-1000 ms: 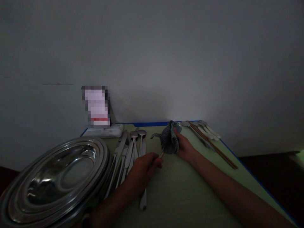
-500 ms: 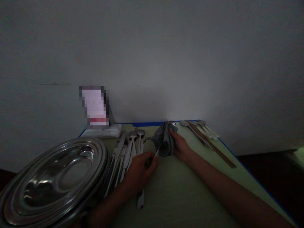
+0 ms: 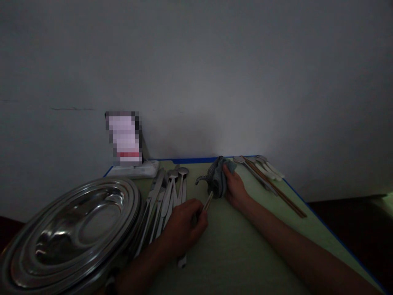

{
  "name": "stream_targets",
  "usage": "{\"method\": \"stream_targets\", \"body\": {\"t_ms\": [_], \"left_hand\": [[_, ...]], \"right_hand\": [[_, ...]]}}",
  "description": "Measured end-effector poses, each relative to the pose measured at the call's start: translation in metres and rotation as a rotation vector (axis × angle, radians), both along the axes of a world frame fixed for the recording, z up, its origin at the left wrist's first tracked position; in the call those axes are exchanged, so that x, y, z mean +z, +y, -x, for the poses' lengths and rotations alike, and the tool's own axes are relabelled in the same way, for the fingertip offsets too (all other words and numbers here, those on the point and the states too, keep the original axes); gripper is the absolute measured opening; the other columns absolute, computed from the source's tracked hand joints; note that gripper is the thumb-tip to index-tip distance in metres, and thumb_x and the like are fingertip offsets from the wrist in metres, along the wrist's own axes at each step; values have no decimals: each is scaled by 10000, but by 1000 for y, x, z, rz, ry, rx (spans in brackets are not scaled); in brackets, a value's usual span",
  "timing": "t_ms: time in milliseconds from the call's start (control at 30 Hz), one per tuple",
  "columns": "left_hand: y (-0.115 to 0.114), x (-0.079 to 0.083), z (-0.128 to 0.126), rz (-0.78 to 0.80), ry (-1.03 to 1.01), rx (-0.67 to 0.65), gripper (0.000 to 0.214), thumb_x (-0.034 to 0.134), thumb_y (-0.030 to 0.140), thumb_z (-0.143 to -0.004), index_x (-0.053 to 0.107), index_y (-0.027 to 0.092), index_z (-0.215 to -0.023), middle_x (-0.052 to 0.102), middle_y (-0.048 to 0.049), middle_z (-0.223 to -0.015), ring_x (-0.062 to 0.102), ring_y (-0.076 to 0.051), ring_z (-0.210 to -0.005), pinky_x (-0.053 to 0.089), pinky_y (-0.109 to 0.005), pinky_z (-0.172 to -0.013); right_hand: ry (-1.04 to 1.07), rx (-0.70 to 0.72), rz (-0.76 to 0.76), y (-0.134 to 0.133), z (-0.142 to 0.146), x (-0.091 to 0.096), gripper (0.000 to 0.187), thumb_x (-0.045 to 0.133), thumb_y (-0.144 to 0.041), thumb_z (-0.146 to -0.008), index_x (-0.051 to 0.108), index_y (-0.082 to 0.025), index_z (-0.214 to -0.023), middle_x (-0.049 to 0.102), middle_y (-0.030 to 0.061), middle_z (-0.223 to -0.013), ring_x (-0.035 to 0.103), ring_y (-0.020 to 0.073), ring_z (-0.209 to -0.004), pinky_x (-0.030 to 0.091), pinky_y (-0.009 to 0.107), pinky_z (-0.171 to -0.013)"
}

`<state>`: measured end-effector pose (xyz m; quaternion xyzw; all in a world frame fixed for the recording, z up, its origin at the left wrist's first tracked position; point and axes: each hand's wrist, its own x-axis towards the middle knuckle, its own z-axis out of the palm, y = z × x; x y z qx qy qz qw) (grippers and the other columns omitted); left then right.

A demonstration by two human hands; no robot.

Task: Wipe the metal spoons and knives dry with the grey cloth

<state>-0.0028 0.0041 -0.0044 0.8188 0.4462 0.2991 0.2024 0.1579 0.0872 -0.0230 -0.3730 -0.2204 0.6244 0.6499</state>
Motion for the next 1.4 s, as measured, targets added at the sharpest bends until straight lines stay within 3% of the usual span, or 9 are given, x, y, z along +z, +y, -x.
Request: {"method": "stream_targets", "body": {"t_ms": [200,400,1400], "left_hand": [[3,-4,-2,49,87,70,233,366,258,-869,412,199,-648,451,33,-608,450,-119,-541,330,-227,-517],[4,-5,-3,81,69,98,249,342,287,-901,426,194,-686,495,15,-637,488,-133,-575,346,-237,-528],[4,-1,-3,142,67,57,281,339,318,-902,435,195,-668,495,21,-604,484,-130,-554,345,-234,-513]], "right_hand": [[-9,170,72,-2,-8,6,112,636,-268,-750,625,-163,-786,707,36,-725,670,172,-786,535,302,-764],[41,314,37,-1,-11,4,128,670,-259,-718,627,-154,-779,706,34,-716,671,176,-793,529,310,-775],[36,337,67,-2,-9,6,83,636,-202,-734,618,-146,-793,703,43,-712,671,180,-776,523,324,-775]]}}
